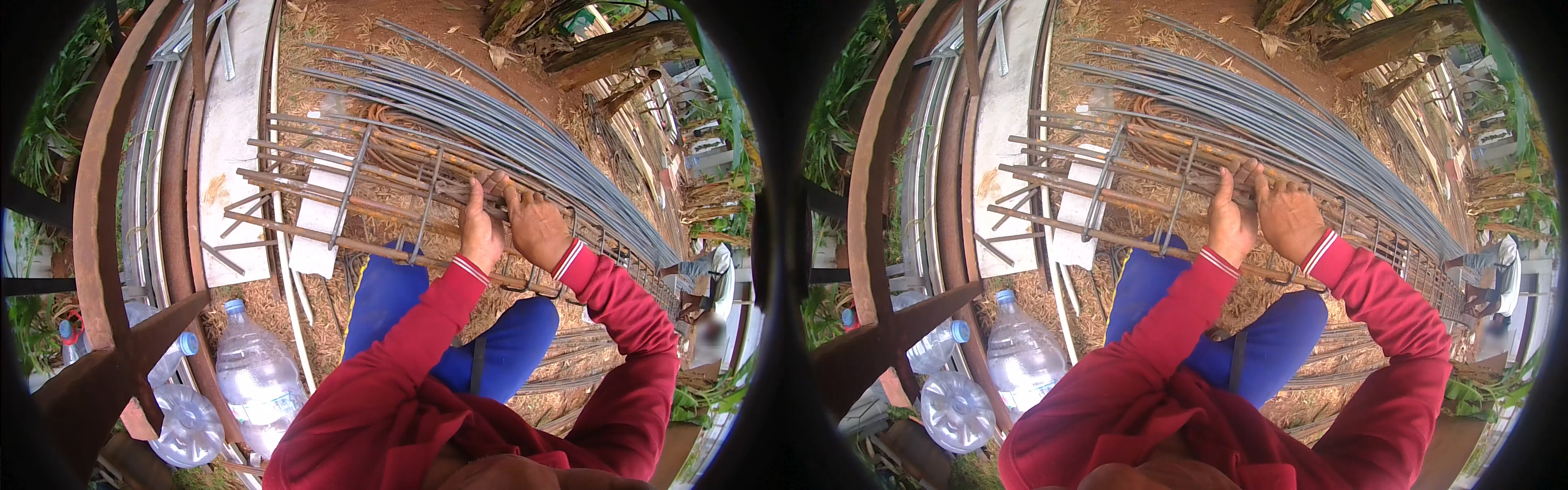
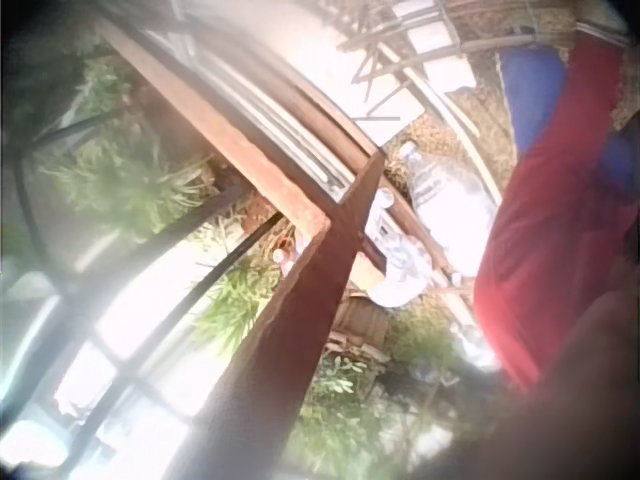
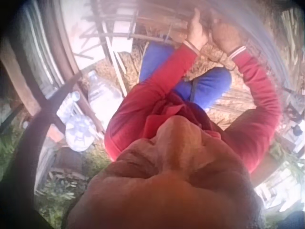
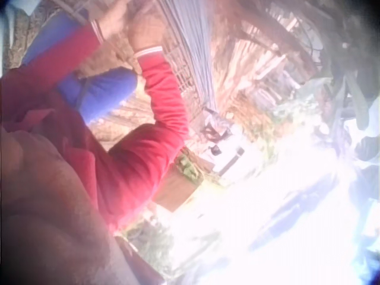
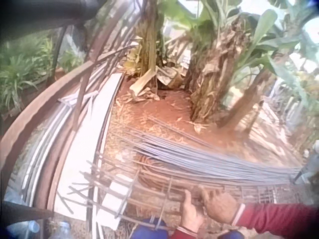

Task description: The person sits on the ground and ties a rebar grid using wire and pliers. They repeatedly wrap wire around intersecting bars and twist it to secure the joints, moving along the grid to complete multiple connections.

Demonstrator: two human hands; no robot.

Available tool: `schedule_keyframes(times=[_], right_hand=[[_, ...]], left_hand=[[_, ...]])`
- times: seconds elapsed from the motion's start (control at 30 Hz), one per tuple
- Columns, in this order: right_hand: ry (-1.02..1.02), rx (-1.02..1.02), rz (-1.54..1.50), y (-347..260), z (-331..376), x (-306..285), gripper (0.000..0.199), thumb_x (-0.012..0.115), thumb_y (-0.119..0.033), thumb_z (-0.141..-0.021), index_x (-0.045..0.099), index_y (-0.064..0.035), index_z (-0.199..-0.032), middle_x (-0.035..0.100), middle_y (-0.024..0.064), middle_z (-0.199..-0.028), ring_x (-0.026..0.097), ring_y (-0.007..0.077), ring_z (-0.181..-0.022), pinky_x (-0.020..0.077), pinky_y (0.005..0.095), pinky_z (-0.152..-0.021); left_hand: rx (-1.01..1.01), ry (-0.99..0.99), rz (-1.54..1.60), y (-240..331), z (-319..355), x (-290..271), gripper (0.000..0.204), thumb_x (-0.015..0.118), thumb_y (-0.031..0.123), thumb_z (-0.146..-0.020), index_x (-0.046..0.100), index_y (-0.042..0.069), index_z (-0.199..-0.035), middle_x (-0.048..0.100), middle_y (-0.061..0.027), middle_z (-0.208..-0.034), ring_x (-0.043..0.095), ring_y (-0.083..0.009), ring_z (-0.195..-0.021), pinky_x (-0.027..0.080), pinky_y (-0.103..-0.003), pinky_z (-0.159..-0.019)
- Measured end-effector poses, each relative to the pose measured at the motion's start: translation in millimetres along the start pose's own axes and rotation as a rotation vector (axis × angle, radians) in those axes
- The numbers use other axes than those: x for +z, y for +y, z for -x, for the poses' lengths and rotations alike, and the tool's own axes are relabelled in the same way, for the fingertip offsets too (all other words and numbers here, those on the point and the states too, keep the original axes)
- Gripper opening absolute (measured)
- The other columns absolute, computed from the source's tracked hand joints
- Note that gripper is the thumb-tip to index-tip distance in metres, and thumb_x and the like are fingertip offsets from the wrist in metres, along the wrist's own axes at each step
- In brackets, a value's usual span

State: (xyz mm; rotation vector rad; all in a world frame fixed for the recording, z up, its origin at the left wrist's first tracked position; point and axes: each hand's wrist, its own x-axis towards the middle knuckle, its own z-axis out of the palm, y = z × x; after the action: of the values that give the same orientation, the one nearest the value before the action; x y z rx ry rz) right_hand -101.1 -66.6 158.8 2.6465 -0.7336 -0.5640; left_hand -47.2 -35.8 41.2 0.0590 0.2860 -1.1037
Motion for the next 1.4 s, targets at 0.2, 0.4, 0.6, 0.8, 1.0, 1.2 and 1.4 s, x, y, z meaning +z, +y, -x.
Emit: schedule_keyframes(times=[0.2, 0.4, 0.6, 0.8, 1.0, 1.2, 1.4], right_hand=[[0.237, -0.163, 0.24, 2.2, 0.1, 14.9, 0.029, 0.056, -0.013, -0.088, 0.055, 0.0006, -0.113, 0.061, 0.0157, -0.101, 0.06, 0.0311, -0.101, 0.0454, 0.0489, -0.097], [0.264, -0.179, 0.457, -2.5, -6.3, -8.6, 0.03, 0.052, -0.016, -0.09, 0.063, 0.0026, -0.11, 0.057, 0.0218, -0.117, 0.055, 0.0373, -0.115, 0.035, 0.0562, -0.107], [0.309, -0.152, 0.486, -11.4, -1.9, -13.1, 0.038, 0.052, -0.02, -0.09, 0.063, 0.0015, -0.12, 0.048, 0.0249, -0.134, 0.043, 0.0423, -0.131, 0.0255, 0.0635, -0.113], [0.235, -0.077, 0.457, -18.2, 0.3, 1.2, 0.04, 0.053, -0.021, -0.09, 0.062, 0.0007, -0.122, 0.047, 0.023, -0.134, 0.042, 0.0408, -0.13, 0.024, 0.0673, -0.112], [0.256, -0.146, 0.504, -8.5, -14.1, -8.1, 0.042, 0.054, -0.022, -0.09, 0.061, -0.0033, -0.126, 0.046, 0.0187, -0.135, 0.045, 0.0347, -0.124, 0.0276, 0.0658, -0.111], [0.238, -0.18, 0.508, -1.6, -19.3, -17.3, 0.047, 0.055, -0.025, -0.089, 0.058, -0.0038, -0.131, 0.045, 0.0147, -0.14, 0.043, 0.0342, -0.129, 0.0279, 0.0672, -0.111], [0.27, -0.209, 0.462, 1.5, -18.0, -10.7, 0.038, 0.056, -0.023, -0.087, 0.065, -0.002, -0.118, 0.047, 0.0164, -0.139, 0.047, 0.0333, -0.126, 0.0337, 0.0634, -0.108]], left_hand=[[-0.004, -0.182, 0.145, 2.8, -5.9, -1.5, 0.053, 0.044, 0.037, -0.104, 0.033, 0.009, -0.148, 0.048, -0.0106, -0.146, 0.046, -0.026, -0.135, 0.034, -0.042, -0.117], [-0.003, -0.29, 0.267, 5.6, -11.9, 0.8, 0.055, 0.045, 0.034, -0.104, 0.028, 0.02, -0.153, 0.04, -0.0045, -0.154, 0.035, -0.025, -0.143, 0.026, -0.044, -0.122], [-0.023, -0.467, 0.272, 11.1, -10.2, -3.5, 0.059, 0.048, 0.028, -0.103, 0.023, 0.027, -0.156, 0.029, -0.0007, -0.16, 0.03, -0.0242, -0.146, 0.023, -0.044, -0.123], [-0.044, -0.482, 0.239, 11.4, -9.0, -7.6, 0.06, 0.048, 0.027, -0.103, 0.022, 0.027, -0.157, 0.029, -0.0012, -0.161, 0.029, -0.0246, -0.146, 0.022, -0.044, -0.123], [-0.009, -0.496, 0.324, 10.1, -15.7, -2.6, 0.061, 0.05, 0.031, -0.101, 0.024, 0.031, -0.156, 0.03, 0.0018, -0.16, 0.031, -0.0223, -0.145, 0.024, -0.044, -0.122], [0.002, -0.455, 0.38, 6.3, -17.3, 4.2, 0.062, 0.052, 0.032, -0.1, 0.024, 0.035, -0.155, 0.031, 0.0063, -0.16, 0.035, -0.0191, -0.143, 0.028, -0.043, -0.121], [-0.006, -0.465, 0.358, 5.7, -18.8, -0.6, 0.064, 0.055, 0.033, -0.099, 0.024, 0.034, -0.155, 0.034, 0.0057, -0.158, 0.039, -0.0194, -0.141, 0.031, -0.041, -0.119]])
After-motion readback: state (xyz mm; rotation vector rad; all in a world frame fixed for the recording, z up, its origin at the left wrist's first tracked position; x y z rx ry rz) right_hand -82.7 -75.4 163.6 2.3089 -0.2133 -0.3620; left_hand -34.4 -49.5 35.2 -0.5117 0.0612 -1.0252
